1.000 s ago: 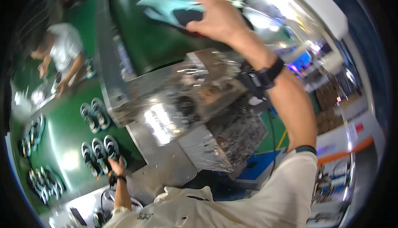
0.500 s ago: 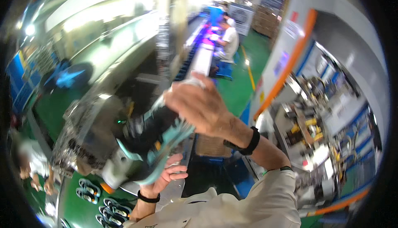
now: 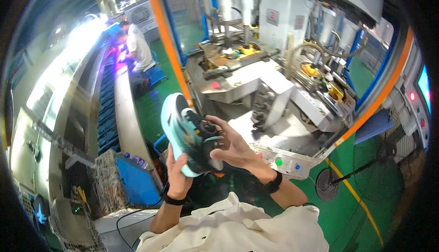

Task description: Operating a lasting machine and organizing shoes on a conveyor belt in a footwear factory.

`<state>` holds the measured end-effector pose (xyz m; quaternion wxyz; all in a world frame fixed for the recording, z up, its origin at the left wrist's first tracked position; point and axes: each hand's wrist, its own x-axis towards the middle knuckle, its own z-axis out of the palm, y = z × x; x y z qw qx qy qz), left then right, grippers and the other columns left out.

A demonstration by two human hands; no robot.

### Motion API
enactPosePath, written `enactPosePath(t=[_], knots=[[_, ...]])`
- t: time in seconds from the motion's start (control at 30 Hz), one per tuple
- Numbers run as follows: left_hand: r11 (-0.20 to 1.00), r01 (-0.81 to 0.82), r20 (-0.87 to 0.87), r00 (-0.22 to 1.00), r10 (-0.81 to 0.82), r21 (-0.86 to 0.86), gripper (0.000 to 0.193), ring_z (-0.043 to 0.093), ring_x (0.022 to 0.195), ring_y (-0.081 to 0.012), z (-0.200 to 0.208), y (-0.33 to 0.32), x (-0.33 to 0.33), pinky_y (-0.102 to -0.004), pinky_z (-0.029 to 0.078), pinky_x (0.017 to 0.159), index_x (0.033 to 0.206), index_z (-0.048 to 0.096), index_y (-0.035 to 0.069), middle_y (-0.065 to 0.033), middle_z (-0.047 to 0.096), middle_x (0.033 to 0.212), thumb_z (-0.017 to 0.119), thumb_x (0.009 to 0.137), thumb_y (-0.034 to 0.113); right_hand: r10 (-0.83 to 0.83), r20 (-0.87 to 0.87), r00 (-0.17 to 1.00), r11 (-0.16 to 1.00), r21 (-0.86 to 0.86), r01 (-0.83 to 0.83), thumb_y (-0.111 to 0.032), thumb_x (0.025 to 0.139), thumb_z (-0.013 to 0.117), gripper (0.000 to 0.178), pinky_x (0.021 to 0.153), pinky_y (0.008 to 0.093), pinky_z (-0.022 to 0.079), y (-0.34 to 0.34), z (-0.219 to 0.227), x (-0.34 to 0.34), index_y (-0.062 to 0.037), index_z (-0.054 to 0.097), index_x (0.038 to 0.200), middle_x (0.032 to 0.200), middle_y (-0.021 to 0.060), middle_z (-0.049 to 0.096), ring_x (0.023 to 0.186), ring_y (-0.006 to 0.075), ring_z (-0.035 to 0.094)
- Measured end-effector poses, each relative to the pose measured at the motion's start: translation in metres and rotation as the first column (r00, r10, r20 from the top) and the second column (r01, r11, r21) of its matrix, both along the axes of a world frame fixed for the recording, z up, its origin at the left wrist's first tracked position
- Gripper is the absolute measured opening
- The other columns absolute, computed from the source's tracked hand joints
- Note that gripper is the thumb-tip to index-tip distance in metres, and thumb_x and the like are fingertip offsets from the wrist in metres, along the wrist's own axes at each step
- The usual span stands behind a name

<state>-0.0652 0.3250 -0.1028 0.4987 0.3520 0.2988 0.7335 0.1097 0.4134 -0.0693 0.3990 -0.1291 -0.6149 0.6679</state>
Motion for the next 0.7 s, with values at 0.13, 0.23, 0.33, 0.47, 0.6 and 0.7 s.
enactPosePath(t=[0.13,0.23,0.33,0.47,0.6,0.7], knots=[[0.994,0.103,-0.371,0.925,-0.086,0.027,0.085,0.042,0.131,-0.0224,-0.015,0.063,0.086,-0.0346,0.033,0.109,0.153,0.012,-0.002,-0.0144,0.035,0.15,0.065,0.088,0.009,-0.509,0.125,0.852,0.858,-0.009,0.514,-0.011,0.071,0.077,0.066,0.096,0.029,0.045,0.039,-0.053,0.069,-0.0015,0.051,0.13,0.115,0.0079,0.061,0.106,0.0156,0.056],[0.967,0.252,-0.549,0.803,-0.23,-0.035,0.079,0.042,0.133,-0.025,-0.03,0.109,0.135,-0.0364,0.034,0.109,0.154,0.013,0.001,-0.0164,0.032,0.152,0.061,0.095,0.023,-0.599,0.036,0.8,0.78,-0.202,0.592,-0.019,0.072,0.084,0.067,0.091,0.0274,0.047,0.063,-0.07,0.139,-0.0027,0.053,0.129,0.111,0.0048,0.062,0.102,0.0115,0.056],[0.848,0.483,-0.537,0.666,-0.518,-0.218,0.068,0.045,0.13,-0.0258,-0.033,0.164,0.167,-0.0383,0.036,0.107,0.151,0.025,0.0,-0.0215,0.042,0.146,0.054,0.099,0.034,-0.787,0.021,0.616,0.606,-0.162,0.779,-0.014,0.071,0.081,0.065,0.089,0.0281,0.048,0.086,-0.111,0.209,-0.0011,0.054,0.128,0.109,0.0048,0.061,0.098,0.013,0.057],[0.828,0.433,-0.535,0.631,-0.561,-0.357,0.071,0.055,0.12,-0.0261,-0.059,0.263,0.229,-0.0348,0.047,0.097,0.146,0.031,-0.006,-0.0195,0.052,0.136,0.058,0.097,0.038,-0.93,0.122,0.346,0.327,-0.15,0.933,-0.011,0.067,0.075,0.066,0.093,0.029,0.046,0.102,-0.122,0.291,0.0008,0.054,0.128,0.116,0.0079,0.059,0.101,0.0158,0.058],[0.919,0.24,-0.69,0.607,-0.393,-0.313,0.075,0.06,0.112,-0.0251,-0.119,0.381,0.297,-0.0334,0.049,0.092,0.14,0.035,-0.012,-0.0254,0.059,0.125,0.068,0.089,0.033,-0.982,0.114,0.153,0.139,-0.126,0.982,-0.01,0.069,0.073,0.063,0.095,0.0292,0.045,0.103,-0.123,0.336,0.001,0.053,0.128,0.115,0.0073,0.059,0.103,0.0158,0.057],[0.946,-0.064,-0.874,0.405,-0.267,-0.318,0.075,0.065,0.102,-0.0373,-0.15,0.45,0.338,-0.0404,0.052,0.086,0.127,0.045,-0.011,-0.0283,0.065,0.11,0.074,0.08,0.039,-0.989,0.143,0.036,0.029,-0.053,0.998,-0.013,0.072,0.076,0.062,0.095,0.0296,0.044,0.089,-0.118,0.365,0.002,0.053,0.128,0.119,0.0077,0.057,0.104,0.0168,0.056]])
